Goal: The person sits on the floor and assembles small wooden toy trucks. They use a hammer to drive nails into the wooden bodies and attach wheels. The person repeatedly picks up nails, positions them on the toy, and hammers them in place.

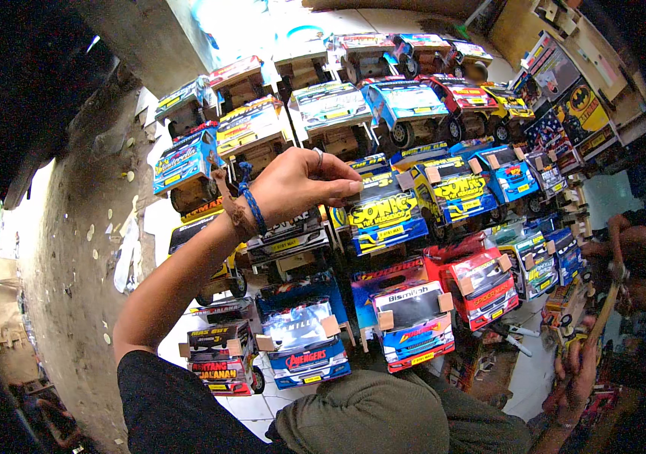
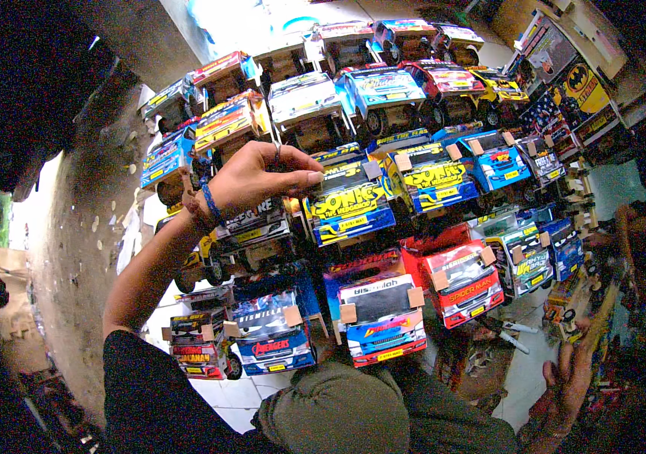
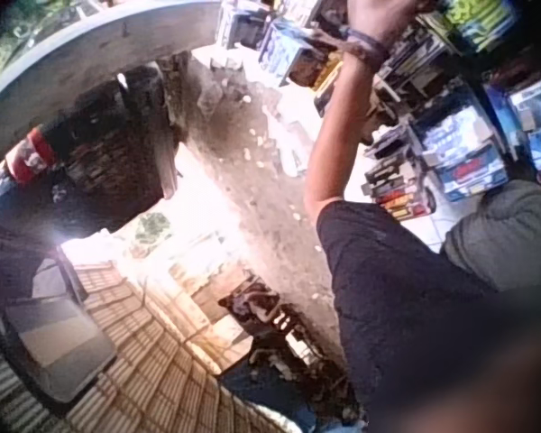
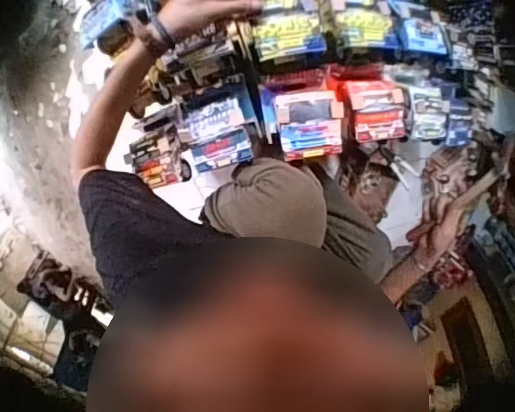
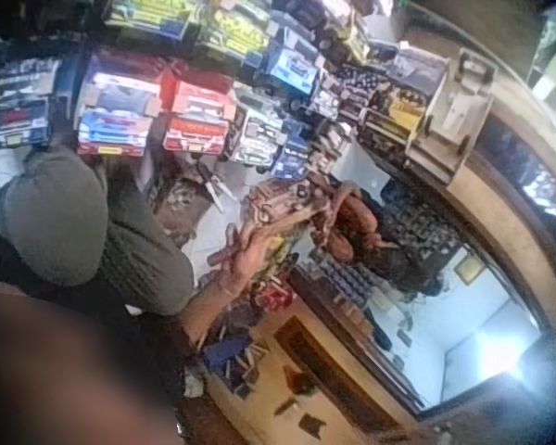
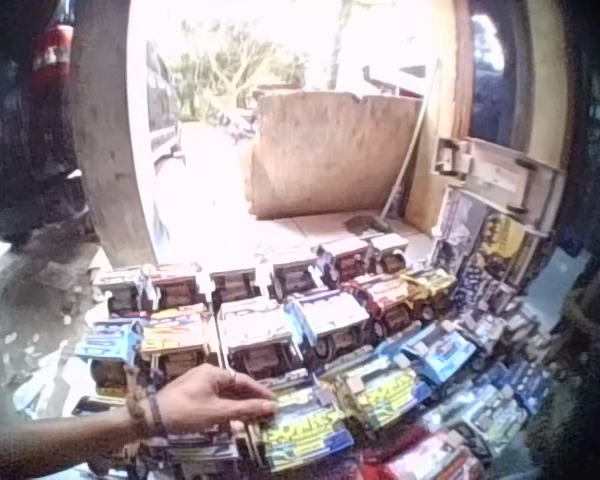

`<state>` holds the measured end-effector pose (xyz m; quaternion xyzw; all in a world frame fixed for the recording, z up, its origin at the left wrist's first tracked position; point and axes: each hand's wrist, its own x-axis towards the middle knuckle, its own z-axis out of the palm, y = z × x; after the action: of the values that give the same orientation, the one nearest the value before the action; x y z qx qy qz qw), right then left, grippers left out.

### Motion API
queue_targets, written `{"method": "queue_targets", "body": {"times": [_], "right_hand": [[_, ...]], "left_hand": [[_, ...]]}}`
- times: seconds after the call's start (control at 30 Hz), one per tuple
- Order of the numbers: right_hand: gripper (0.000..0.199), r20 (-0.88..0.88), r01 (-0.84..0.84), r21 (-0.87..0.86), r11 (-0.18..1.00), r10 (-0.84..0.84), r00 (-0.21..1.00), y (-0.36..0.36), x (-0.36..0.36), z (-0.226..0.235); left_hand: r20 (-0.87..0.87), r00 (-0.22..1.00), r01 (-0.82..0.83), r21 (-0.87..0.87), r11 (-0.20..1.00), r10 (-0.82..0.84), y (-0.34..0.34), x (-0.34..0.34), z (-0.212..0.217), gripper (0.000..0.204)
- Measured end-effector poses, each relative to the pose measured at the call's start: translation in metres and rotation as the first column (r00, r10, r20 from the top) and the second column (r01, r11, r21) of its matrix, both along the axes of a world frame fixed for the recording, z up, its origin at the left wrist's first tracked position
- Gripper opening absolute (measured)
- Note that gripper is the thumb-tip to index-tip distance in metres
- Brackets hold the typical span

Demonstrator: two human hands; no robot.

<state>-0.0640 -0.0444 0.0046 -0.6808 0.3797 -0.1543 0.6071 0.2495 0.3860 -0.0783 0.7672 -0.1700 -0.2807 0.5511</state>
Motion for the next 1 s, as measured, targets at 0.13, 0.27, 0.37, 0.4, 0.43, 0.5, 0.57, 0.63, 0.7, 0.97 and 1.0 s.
{"method": "queue_targets", "body": {"times": [0.13,0.27,0.37,0.4,0.43,0.5,0.57,0.63,0.7,0.97,1.0], "right_hand": [[0.053,0.072,-0.340,0.048,0.939,0.336,0.939,0.021,0.055,0.012],[0.054,0.026,-0.543,0.056,0.838,0.542,0.840,0.064,0.103,0.020],[0.046,-0.105,-0.627,0.066,0.776,0.630,0.769,0.096,0.132,0.023],[0.046,-0.149,-0.680,0.018,0.733,0.675,0.723,0.106,0.140,0.022],[0.047,-0.181,-0.722,0.013,0.692,0.711,0.679,0.114,0.146,0.020],[0.048,-0.213,-0.795,-0.089,0.600,0.768,0.604,0.127,0.156,0.013],[0.048,-0.306,-0.817,-0.274,0.508,0.759,0.575,0.136,0.162,0.003],[0.047,-0.246,-0.812,-0.381,0.443,0.798,0.551,0.142,0.165,-0.006],[0.051,-0.296,-0.809,-0.475,0.344,0.804,0.516,0.144,0.170,-0.012],[0.068,-0.505,-0.755,-0.654,-0.049,0.771,0.387,0.155,0.178,-0.044],[0.070,-0.470,-0.702,-0.710,-0.055,0.779,0.414,0.156,0.178,-0.046]], "left_hand": [[0.174,0.984,0.017,0.132,0.991,-0.040,-0.001,0.001,0.000,0.028],[0.248,0.965,0.042,0.161,0.986,-0.082,0.001,0.001,0.000,0.028],[0.202,0.975,0.058,0.174,0.983,-0.093,0.002,0.002,0.000,0.027],[0.220,0.970,0.065,0.176,0.982,-0.104,0.002,0.002,-0.001,0.027],[0.219,0.970,0.065,0.179,0.982,-0.104,0.002,0.002,-0.002,0.027],[0.248,0.962,0.076,0.164,0.984,-0.115,0.002,0.003,-0.003,0.027],[0.221,0.970,0.062,0.173,0.983,-0.100,0.002,0.003,-0.004,0.027],[0.210,0.973,0.053,0.190,0.980,-0.094,0.003,0.004,-0.005,0.028],[0.228,0.968,0.057,0.190,0.980,-0.101,0.003,0.005,-0.005,0.028],[0.179,0.979,0.077,0.133,0.988,-0.100,0.004,0.008,-0.010,0.026],[0.191,0.976,0.083,0.122,0.989,-0.106,0.004,0.008,-0.010,0.026]]}}
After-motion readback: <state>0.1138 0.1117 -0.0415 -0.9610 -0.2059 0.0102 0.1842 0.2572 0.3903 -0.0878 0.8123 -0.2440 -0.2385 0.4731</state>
